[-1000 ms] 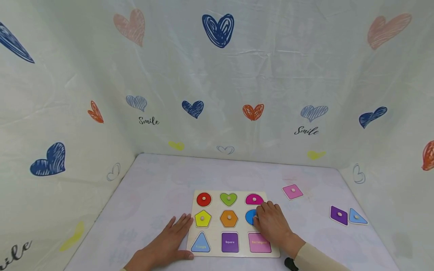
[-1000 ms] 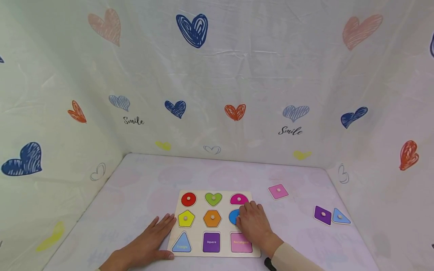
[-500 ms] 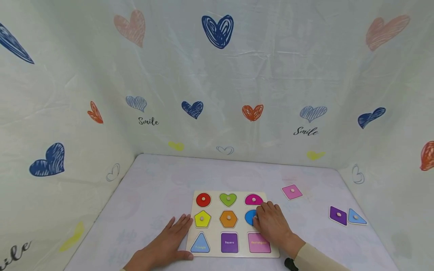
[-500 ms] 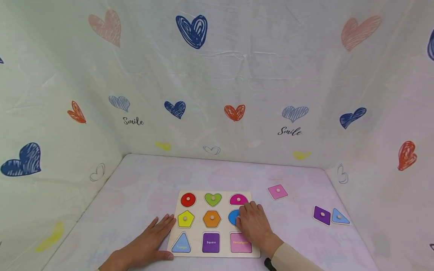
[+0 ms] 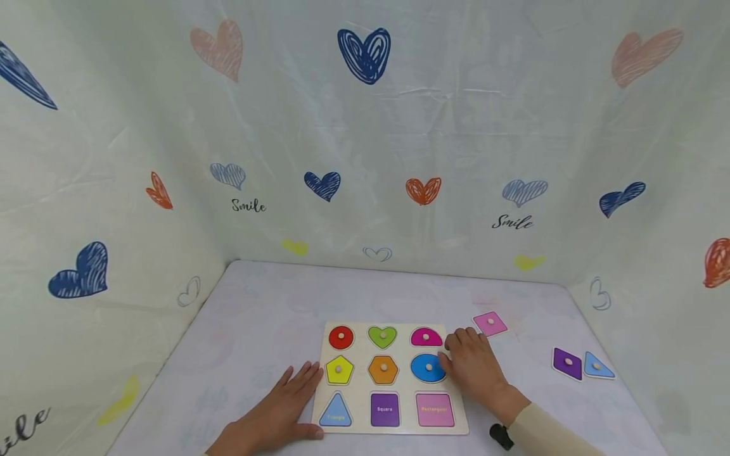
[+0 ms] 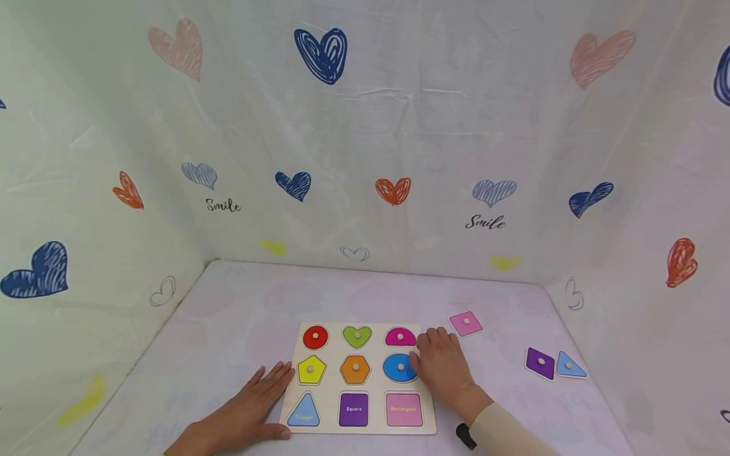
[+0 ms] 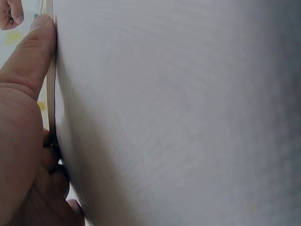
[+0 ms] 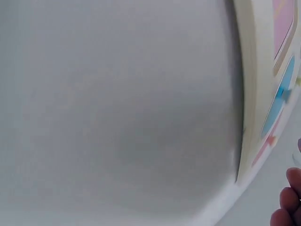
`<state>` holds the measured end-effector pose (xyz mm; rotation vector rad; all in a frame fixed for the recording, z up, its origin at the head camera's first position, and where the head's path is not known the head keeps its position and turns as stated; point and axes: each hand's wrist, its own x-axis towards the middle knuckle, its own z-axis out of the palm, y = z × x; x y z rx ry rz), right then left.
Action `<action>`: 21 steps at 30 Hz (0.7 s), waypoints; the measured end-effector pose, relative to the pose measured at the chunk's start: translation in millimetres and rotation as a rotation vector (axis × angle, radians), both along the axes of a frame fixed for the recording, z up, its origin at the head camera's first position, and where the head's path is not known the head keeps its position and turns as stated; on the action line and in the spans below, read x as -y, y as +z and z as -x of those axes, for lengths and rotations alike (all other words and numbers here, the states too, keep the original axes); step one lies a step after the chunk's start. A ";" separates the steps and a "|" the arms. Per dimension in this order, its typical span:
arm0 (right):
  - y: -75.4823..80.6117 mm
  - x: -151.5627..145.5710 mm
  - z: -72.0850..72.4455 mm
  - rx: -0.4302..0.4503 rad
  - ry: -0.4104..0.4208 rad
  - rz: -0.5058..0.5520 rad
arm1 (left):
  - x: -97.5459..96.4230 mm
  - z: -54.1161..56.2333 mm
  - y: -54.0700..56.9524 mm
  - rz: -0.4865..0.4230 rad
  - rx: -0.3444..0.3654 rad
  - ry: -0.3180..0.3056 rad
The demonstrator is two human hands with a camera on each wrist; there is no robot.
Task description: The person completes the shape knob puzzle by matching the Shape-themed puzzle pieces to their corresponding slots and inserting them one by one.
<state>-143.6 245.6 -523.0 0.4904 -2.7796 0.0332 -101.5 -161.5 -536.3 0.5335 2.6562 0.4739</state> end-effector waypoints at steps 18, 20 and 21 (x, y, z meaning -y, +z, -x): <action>5.4 -89.1 4.5 -0.123 -0.062 -0.046 | 1.0 -1.3 0.7 -0.009 -0.008 -0.005; 7.0 -103.2 2.0 -0.100 -0.088 -0.041 | 1.0 -1.6 1.0 -0.014 -0.009 -0.005; 7.6 -110.6 0.8 -0.095 -0.097 -0.036 | 1.0 -1.8 1.1 -0.017 -0.009 -0.005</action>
